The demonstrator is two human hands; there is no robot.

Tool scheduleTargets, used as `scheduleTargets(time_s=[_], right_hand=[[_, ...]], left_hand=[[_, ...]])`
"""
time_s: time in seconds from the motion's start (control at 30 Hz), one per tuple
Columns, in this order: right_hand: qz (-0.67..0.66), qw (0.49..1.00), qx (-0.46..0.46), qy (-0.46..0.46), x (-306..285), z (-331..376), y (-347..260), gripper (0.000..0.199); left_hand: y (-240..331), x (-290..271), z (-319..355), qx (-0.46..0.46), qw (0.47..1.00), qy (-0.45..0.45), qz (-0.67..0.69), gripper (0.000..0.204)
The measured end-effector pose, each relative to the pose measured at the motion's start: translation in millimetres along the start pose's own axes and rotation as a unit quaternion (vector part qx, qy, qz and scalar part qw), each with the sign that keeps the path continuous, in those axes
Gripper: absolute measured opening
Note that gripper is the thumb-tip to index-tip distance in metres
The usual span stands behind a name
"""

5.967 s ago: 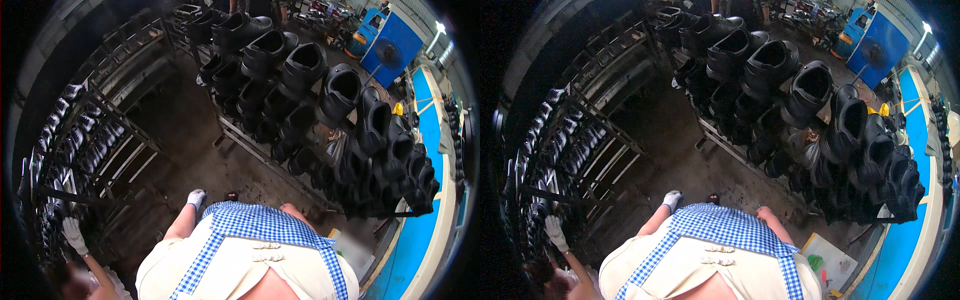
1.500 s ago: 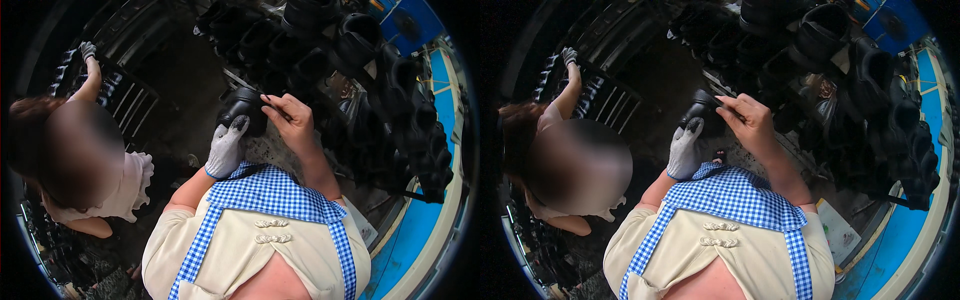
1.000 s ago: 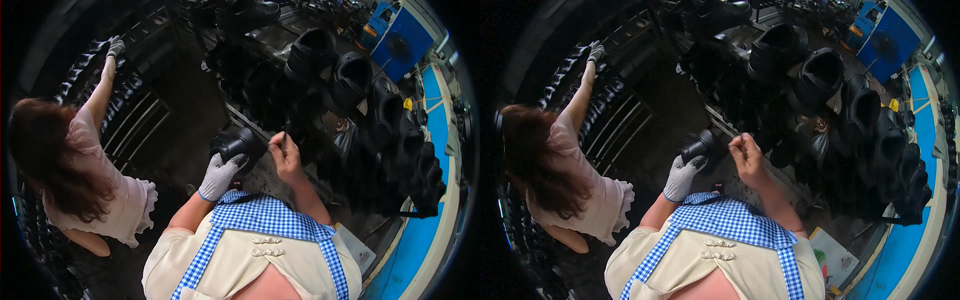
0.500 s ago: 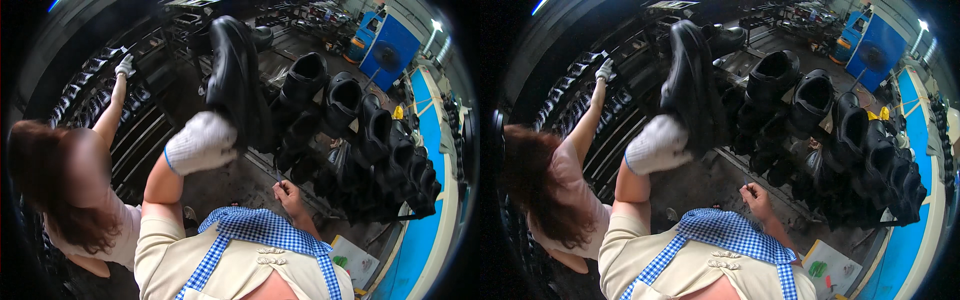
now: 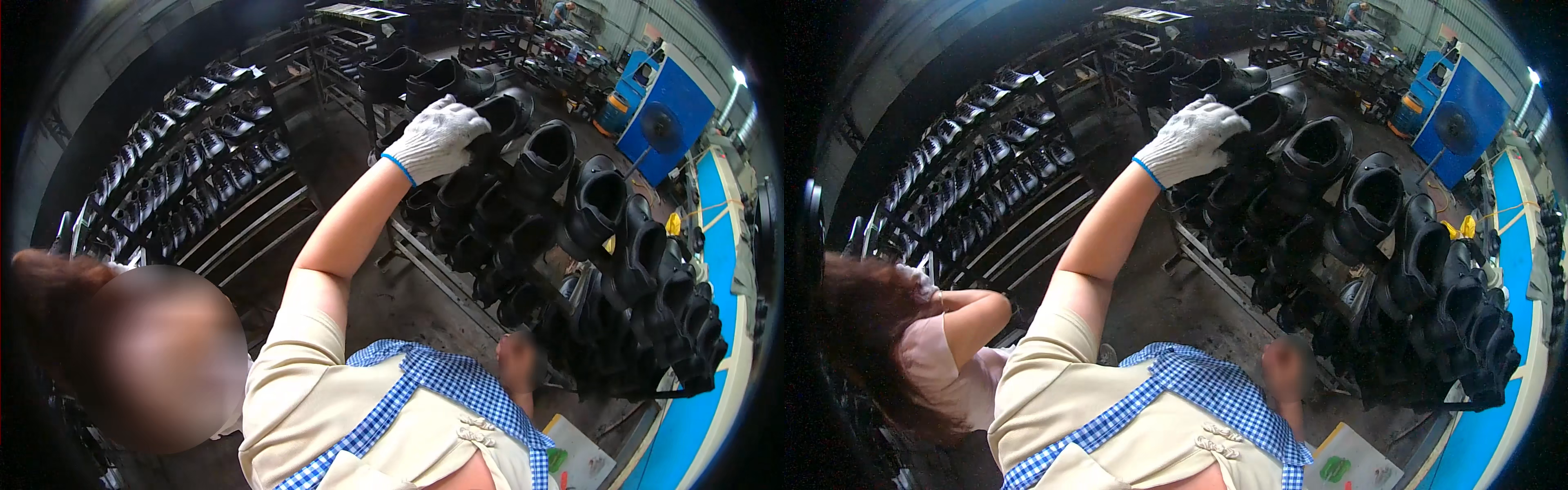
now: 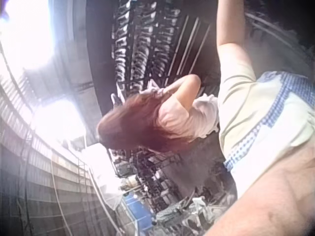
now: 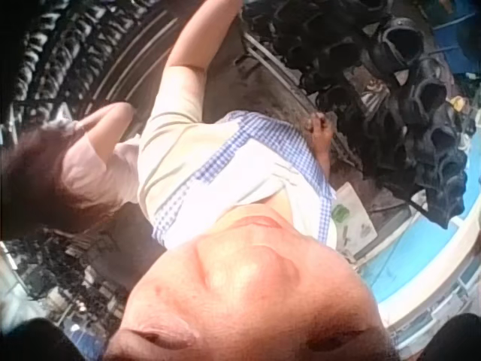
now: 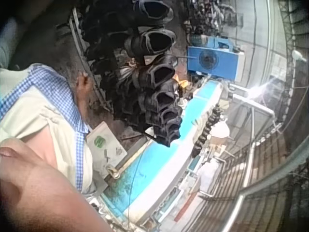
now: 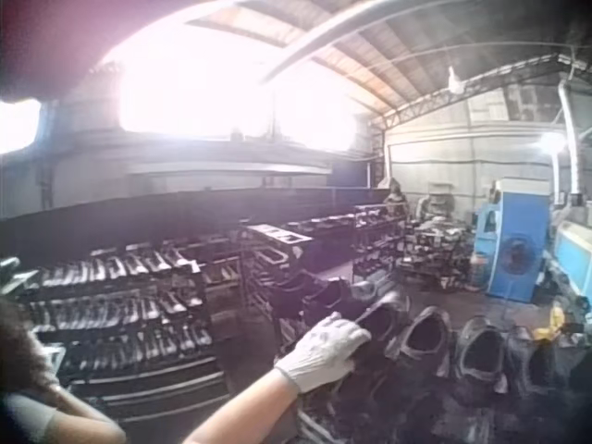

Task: The person uses a small knife to trim excess material from the soles and edges of black shoes. They pick up shoes from a rack, scrape the surfaces, and place them back on the rack or a nearby table.

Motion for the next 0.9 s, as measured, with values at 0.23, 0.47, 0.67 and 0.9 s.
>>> scheduleTargets(time_s=[0.23, 0.47, 0.67, 0.9], right_hand=[[-0.043, 0.994, -0.103, -0.003, -1.1, 3.4, -52.5, 0.041], [-0.074, 0.996, -0.019, -0.056, 26.9, -16.3, -28.5, 0.041], [-0.035, 0.982, 0.127, -0.136, 57.9, -24.1, 16.4, 0.041], [-0.067, 0.958, 0.179, -0.215, 73.4, -34.1, 61.8, 0.027]], left_hand=[[61.9, -8.5, 36.4, -0.041, 0.964, 0.258, 0.041, 0.062], [146.2, 101.9, 139.1, -0.174, 0.927, 0.07, 0.324, 0.058], [177.2, 141.1, 193.1, -0.325, 0.829, -0.01, 0.455, 0.044], [192.9, 152.4, 190.2, -0.291, 0.825, -0.061, 0.481, 0.039]])
Point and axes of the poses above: each hand's wrist, its own z-axis away from the middle knuckle, its own x-axis out of the palm, y = z × x, the point moved 5 cm from there along -z, towards the middle knuckle, and after that the axes turned 13 degrees about x, right-handed, at the moved point
